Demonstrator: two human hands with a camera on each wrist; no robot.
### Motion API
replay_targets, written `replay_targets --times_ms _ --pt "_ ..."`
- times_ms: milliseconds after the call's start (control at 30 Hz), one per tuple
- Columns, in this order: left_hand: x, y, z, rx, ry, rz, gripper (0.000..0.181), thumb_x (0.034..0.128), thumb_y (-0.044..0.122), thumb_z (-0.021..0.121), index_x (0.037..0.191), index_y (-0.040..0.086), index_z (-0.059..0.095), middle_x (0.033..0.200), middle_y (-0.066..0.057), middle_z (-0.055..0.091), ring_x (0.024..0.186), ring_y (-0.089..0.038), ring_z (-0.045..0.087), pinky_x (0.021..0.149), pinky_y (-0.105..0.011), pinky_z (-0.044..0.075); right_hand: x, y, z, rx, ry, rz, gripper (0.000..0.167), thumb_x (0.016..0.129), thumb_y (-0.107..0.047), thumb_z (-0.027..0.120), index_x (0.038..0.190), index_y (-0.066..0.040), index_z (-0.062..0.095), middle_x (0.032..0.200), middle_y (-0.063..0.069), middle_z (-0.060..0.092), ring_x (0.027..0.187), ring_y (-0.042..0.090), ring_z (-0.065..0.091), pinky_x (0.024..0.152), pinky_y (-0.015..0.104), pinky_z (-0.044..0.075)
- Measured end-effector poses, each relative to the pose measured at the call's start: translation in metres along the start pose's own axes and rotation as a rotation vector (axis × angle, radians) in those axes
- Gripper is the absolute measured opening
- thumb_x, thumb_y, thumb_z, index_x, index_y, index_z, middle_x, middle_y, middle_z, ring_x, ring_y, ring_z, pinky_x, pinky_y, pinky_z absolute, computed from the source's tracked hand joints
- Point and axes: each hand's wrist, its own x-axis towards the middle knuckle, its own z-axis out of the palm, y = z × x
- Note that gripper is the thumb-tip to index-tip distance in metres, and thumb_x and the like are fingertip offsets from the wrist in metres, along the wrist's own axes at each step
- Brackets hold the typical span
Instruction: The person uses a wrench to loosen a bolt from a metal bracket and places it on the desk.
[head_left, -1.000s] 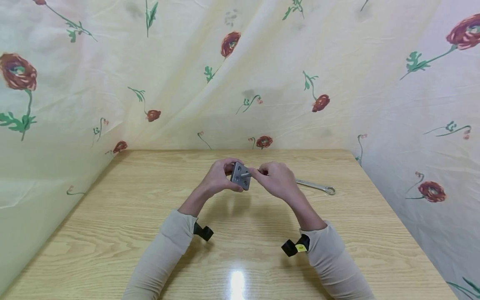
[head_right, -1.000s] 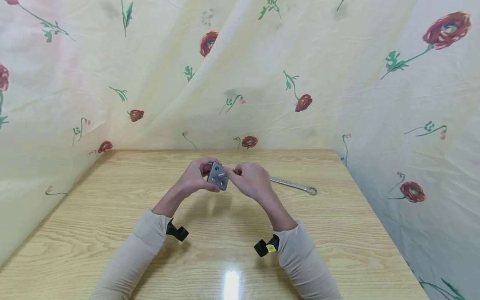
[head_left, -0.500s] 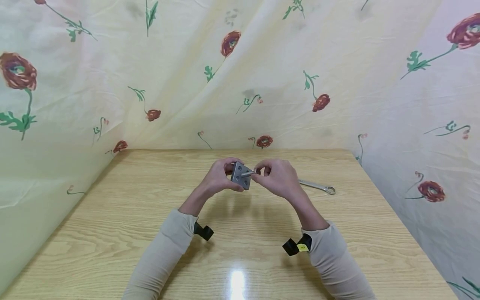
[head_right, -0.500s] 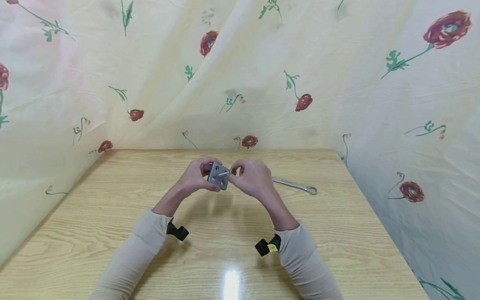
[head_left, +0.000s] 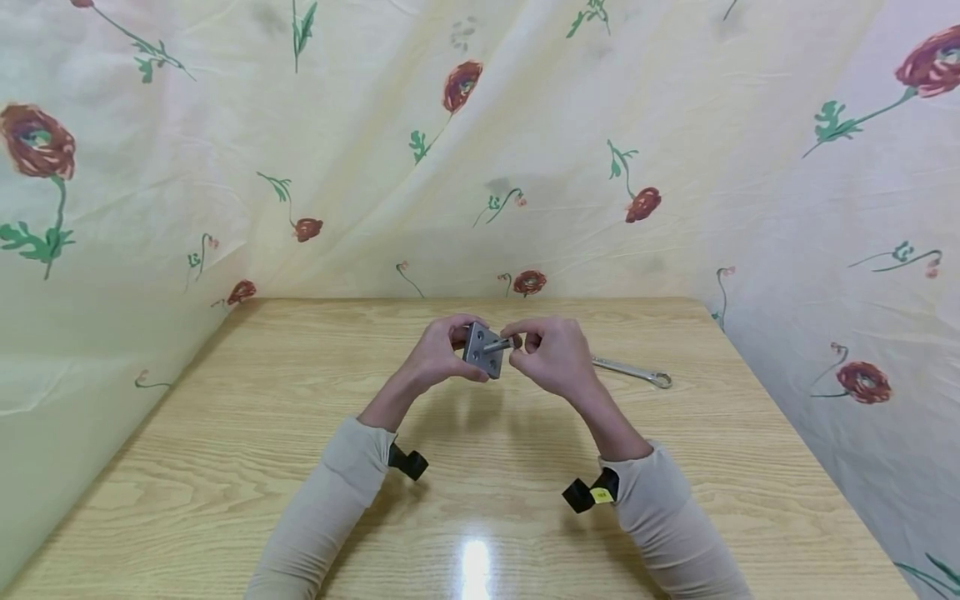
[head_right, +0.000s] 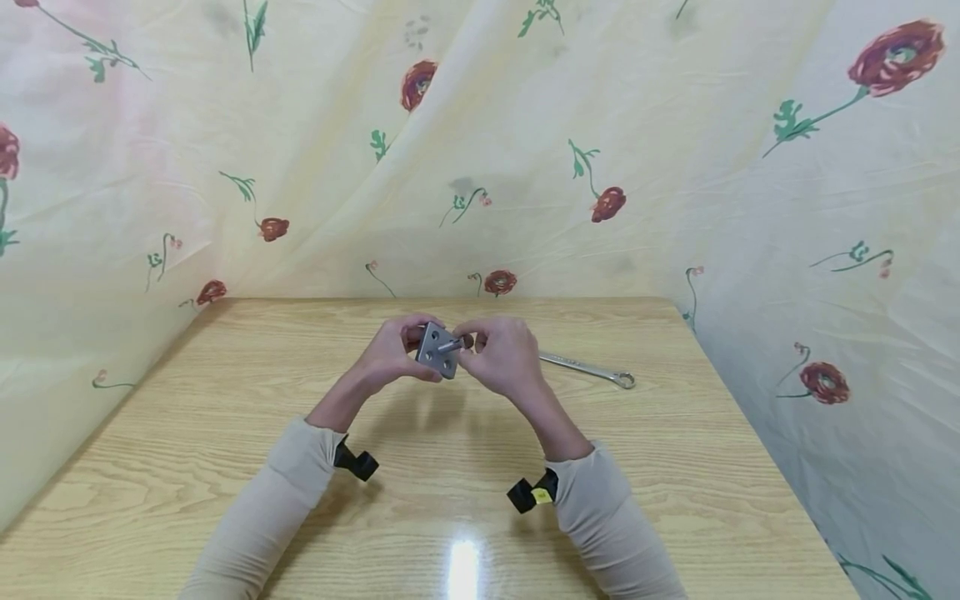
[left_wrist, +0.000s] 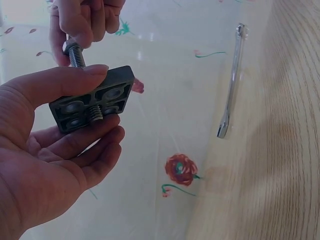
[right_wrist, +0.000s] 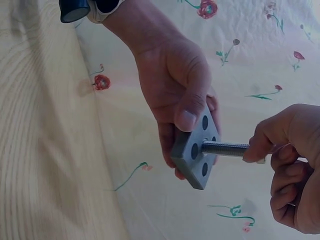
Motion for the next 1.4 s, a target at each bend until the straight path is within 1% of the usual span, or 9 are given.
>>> replay_targets --times_ms 233,433,533,633,800,900,967,1133,1400 --pt "0.000 -0.001 -0.001 -0.002 0.003 0.008 0.071 0.0650 -0.006 0.085 0.130 -0.001 0.058 0.118 -0.023 0.070 0.101 -0.025 0.068 0.096 -0.050 0.053 0.000 0.000 0.005 0.026 0.046 -0.095 0.028 0.075 0.014 0.058 0.081 -0.005 0.078 0.051 -0.004 0.040 0.049 0.003 0.027 0.053 0.022 0.026" --pt "0.000 -0.001 -0.002 0.010 0.008 0.002 0.071 0.0649 -0.006 0.085 0.130 0.000 0.058 0.118 -0.022 0.071 0.101 -0.025 0.068 0.097 -0.050 0.052 0.000 0.002 -0.002 0.008 -0.015 -0.126 0.023 0.076 0.009 0.062 0.084 -0.007 0.077 0.051 -0.005 0.039 0.048 0.002 0.028 0.053 0.022 0.026" --pt "0.000 -0.001 -0.003 0.022 0.011 -0.001 0.071 0.0650 -0.005 0.086 0.130 0.000 0.058 0.117 -0.021 0.070 0.101 -0.025 0.068 0.096 -0.048 0.053 0.001 0.002 -0.007 0.026 -0.032 -0.074 0.017 0.079 -0.002 0.067 0.093 -0.008 0.075 0.053 -0.006 0.038 0.048 0.003 0.031 0.052 0.022 0.026" --pt "0.001 -0.001 -0.003 0.032 0.016 -0.005 0.070 0.0650 -0.005 0.086 0.129 0.002 0.059 0.117 -0.020 0.071 0.101 -0.025 0.068 0.094 -0.043 0.055 0.002 0.003 -0.010 0.041 -0.038 0.045 0.017 0.087 -0.022 0.070 0.098 -0.009 0.071 0.055 -0.004 0.042 0.048 0.008 0.036 0.049 0.024 0.027" --pt "0.001 -0.002 -0.003 0.031 0.015 -0.006 0.071 0.0645 -0.006 0.086 0.129 0.001 0.059 0.117 -0.020 0.071 0.102 -0.025 0.069 0.093 -0.040 0.056 0.003 0.007 -0.009 -0.054 -0.172 0.266 0.064 0.101 -0.061 0.040 0.077 -0.010 0.070 0.062 0.002 0.057 0.052 0.015 0.046 0.048 0.027 0.032" --pt "0.002 -0.003 -0.003 0.031 0.015 -0.002 0.072 0.0645 -0.006 0.086 0.131 -0.001 0.058 0.117 -0.021 0.070 0.101 -0.025 0.068 0.095 -0.043 0.055 0.003 0.008 -0.005 -0.073 -0.289 0.338 0.082 0.100 -0.069 0.024 0.066 -0.009 0.068 0.059 0.000 0.057 0.051 0.015 0.046 0.047 0.027 0.033" --pt "0.002 -0.003 -0.003 0.031 0.015 0.003 0.073 0.0648 -0.005 0.086 0.132 -0.002 0.057 0.117 -0.021 0.070 0.101 -0.025 0.068 0.095 -0.045 0.054 0.003 0.007 -0.003 -0.053 -0.323 0.347 0.084 0.100 -0.069 0.023 0.061 -0.008 0.065 0.053 -0.001 0.051 0.047 0.014 0.041 0.046 0.026 0.029" --pt "0.002 -0.003 -0.003 0.035 0.015 0.006 0.071 0.0649 -0.005 0.086 0.130 0.000 0.058 0.116 -0.021 0.070 0.099 -0.024 0.068 0.094 -0.047 0.054 0.002 0.003 0.001 0.000 -0.303 0.331 0.073 0.104 -0.061 0.029 0.056 -0.013 0.055 0.050 -0.005 0.040 0.045 0.011 0.033 0.044 0.025 0.025" --pt "0.001 -0.001 -0.003 0.022 0.014 -0.005 0.069 0.0648 -0.006 0.086 0.129 0.002 0.059 0.116 -0.021 0.070 0.100 -0.024 0.068 0.093 -0.040 0.055 0.003 0.001 -0.001 -0.060 -0.237 0.262 0.056 0.103 -0.052 0.043 0.067 -0.012 0.060 0.056 -0.004 0.044 0.050 0.013 0.038 0.049 0.027 0.029"
